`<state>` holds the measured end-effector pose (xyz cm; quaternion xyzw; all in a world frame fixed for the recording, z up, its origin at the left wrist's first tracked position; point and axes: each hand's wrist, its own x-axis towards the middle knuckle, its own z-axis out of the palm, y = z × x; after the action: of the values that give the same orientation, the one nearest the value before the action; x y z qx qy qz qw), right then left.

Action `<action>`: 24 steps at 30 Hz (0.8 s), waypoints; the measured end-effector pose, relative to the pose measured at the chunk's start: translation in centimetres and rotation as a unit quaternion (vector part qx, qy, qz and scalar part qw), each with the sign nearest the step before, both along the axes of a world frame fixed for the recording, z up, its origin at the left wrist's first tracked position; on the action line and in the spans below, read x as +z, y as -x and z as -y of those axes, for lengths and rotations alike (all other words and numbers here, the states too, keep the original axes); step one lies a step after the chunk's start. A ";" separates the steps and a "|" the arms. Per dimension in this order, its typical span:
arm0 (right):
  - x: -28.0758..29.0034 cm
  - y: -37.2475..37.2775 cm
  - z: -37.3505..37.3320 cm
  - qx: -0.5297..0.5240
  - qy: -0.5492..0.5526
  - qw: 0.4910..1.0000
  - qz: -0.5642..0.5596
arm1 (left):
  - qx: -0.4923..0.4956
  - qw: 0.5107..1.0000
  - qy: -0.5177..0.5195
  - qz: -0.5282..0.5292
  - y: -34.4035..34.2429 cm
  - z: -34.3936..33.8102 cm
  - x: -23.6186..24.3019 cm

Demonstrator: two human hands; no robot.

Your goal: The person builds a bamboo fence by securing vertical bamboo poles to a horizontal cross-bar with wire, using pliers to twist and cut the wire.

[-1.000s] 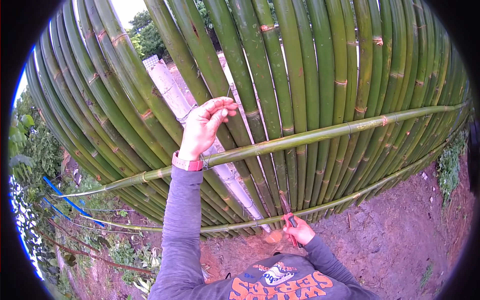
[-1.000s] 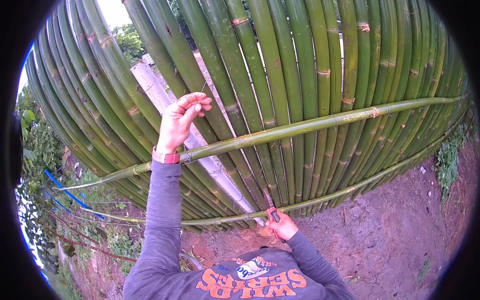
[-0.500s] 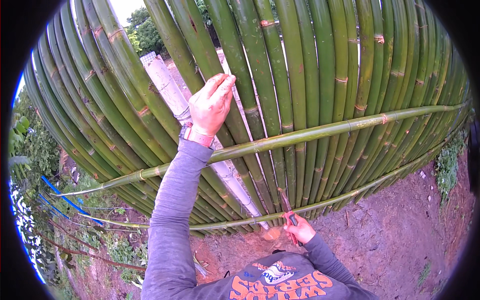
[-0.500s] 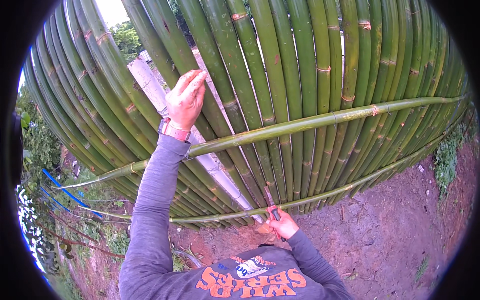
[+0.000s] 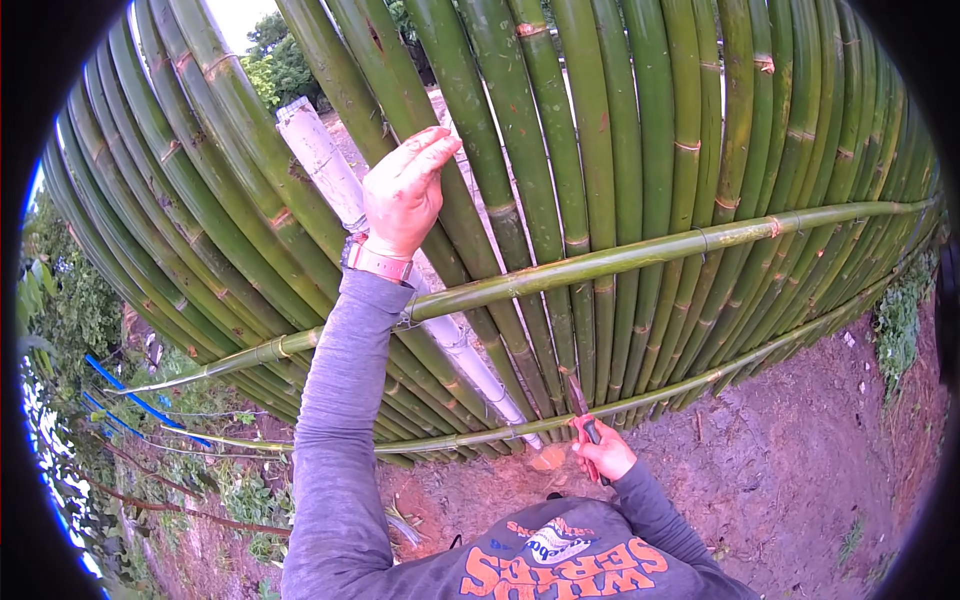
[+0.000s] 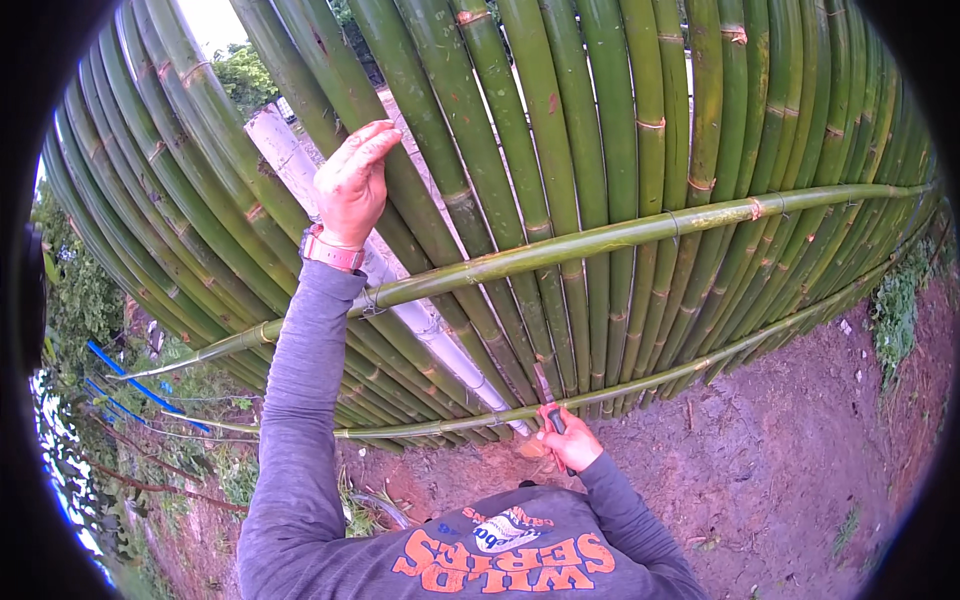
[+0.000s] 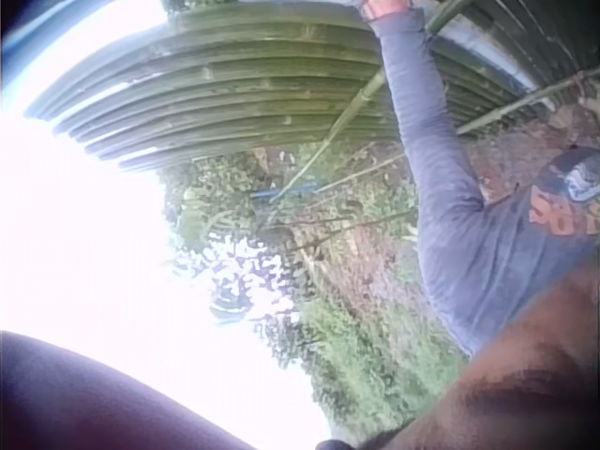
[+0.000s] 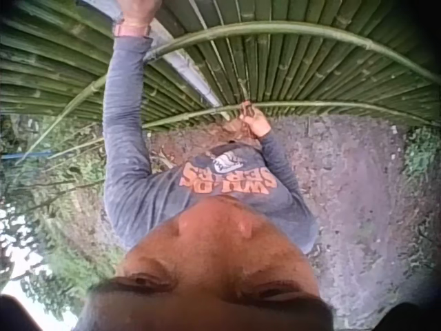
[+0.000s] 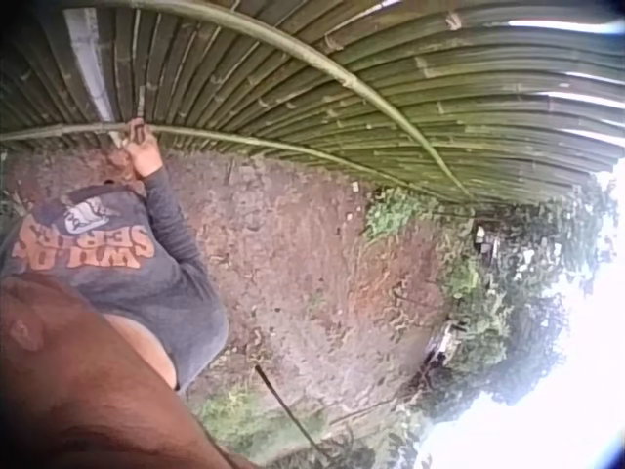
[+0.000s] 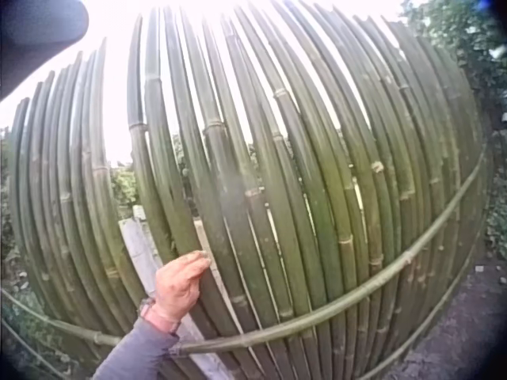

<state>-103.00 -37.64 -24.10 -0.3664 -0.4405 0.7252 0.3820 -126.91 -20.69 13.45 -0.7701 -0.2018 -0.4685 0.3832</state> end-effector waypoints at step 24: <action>-0.9 1.1 -0.3 0.036 0.000 0.999 0.000 | 0.226 0.963 0.102 -0.107 -1.9 0.6 8.1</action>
<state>-104.14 -37.38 -24.98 -0.3500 -0.4533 0.7386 0.3557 -125.00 -21.28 21.60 -0.7855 -0.3748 -0.2613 0.4174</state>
